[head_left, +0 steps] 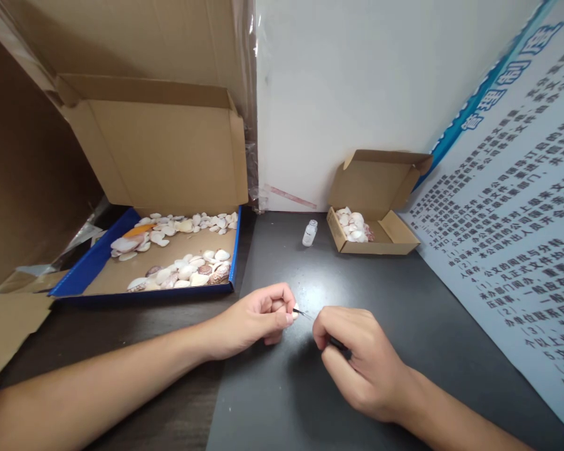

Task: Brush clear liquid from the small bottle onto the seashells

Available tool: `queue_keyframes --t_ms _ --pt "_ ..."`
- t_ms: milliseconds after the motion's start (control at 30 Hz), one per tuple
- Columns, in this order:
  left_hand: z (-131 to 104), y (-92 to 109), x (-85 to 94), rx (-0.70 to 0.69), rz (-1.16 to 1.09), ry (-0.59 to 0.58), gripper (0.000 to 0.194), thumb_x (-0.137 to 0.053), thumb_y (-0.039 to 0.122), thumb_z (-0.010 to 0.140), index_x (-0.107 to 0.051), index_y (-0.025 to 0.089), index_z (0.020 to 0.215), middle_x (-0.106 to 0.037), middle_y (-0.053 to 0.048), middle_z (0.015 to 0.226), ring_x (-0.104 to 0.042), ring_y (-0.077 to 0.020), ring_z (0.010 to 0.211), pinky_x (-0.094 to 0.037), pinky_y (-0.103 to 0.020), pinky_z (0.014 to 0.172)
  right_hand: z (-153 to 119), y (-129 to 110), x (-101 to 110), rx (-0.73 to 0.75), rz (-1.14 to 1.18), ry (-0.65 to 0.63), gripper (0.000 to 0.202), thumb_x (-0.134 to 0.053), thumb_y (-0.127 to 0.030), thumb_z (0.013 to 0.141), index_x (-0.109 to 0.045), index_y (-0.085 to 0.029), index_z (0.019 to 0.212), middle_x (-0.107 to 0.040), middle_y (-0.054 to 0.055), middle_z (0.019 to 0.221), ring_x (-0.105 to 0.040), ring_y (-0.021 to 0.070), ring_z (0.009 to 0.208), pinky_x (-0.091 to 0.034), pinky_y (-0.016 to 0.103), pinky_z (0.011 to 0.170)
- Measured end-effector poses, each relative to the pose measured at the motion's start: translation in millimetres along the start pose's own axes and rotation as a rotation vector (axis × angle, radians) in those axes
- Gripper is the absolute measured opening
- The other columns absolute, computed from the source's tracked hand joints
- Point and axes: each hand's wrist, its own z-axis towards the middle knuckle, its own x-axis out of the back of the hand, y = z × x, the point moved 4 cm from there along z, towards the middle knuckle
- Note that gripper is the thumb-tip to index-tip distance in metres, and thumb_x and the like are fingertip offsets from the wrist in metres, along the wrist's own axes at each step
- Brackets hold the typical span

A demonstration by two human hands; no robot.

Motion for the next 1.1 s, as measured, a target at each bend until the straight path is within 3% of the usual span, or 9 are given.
queue_keyframes --t_ms 200,400,567,767,967,1100 --pt "-0.4 0.9 0.0 0.001 0.014 -0.012 0.033 -0.069 0.044 0.084 -0.048 0.019 0.084 -0.040 0.009 0.058 -0.034 -0.0064 0.050 -0.028 -0.021 0.050 -0.1 5.8 1.8 -0.128 -0.072 -0.002 0.016 -0.041 -0.007 0.073 -0.038 -0.022 0.069 -0.041 -0.004 0.059 -0.037 0.0119 0.052 -0.027 0.026 0.052" --pt "0.7 0.3 -0.2 0.001 -0.041 0.009 0.034 -0.070 0.043 0.083 -0.047 0.019 0.082 -0.038 0.010 0.056 -0.032 -0.0059 0.049 -0.027 -0.021 0.049 -0.9 -0.5 0.7 0.025 -0.008 0.004 0.017 -0.041 -0.006 0.071 -0.037 -0.022 0.068 -0.039 -0.005 0.059 -0.034 0.0116 0.051 -0.027 0.026 0.052" --pt "1.0 0.1 0.1 0.003 -0.050 0.009 0.033 -0.072 0.043 0.081 -0.049 0.018 0.082 -0.040 0.009 0.057 -0.034 -0.0060 0.049 -0.029 -0.021 0.050 0.9 5.4 1.8 -0.094 -0.066 0.015 0.016 -0.041 -0.007 0.073 -0.039 -0.021 0.068 -0.042 -0.004 0.058 -0.037 0.0117 0.051 -0.027 0.026 0.051" --pt "0.2 0.3 0.3 0.002 -0.026 0.015 0.036 -0.071 0.045 0.082 -0.047 0.019 0.083 -0.038 0.010 0.056 -0.032 -0.0061 0.049 -0.026 -0.021 0.049 0.6 -0.3 1.7 0.022 -0.010 0.021 0.017 -0.041 -0.006 0.071 -0.038 -0.022 0.068 -0.038 -0.005 0.059 -0.033 0.0118 0.051 -0.027 0.026 0.051" --pt "-0.4 0.9 0.5 0.001 0.032 -0.002 0.036 -0.069 0.048 0.082 -0.047 0.019 0.084 -0.039 0.010 0.057 -0.035 -0.0068 0.050 -0.027 -0.022 0.051 1.2 3.1 3.0 -0.077 -0.066 0.023 0.017 -0.041 -0.006 0.073 -0.039 -0.022 0.067 -0.041 -0.004 0.058 -0.037 0.0122 0.051 -0.027 0.027 0.051" --pt "-0.2 0.2 0.7 0.000 0.014 0.005 0.036 -0.071 0.047 0.082 -0.047 0.019 0.084 -0.039 0.010 0.056 -0.034 -0.0066 0.050 -0.027 -0.021 0.050 1.0 -0.6 3.4 0.005 -0.025 0.039 0.017 -0.040 -0.006 0.072 -0.038 -0.022 0.067 -0.039 -0.005 0.058 -0.034 0.0118 0.050 -0.027 0.026 0.050"
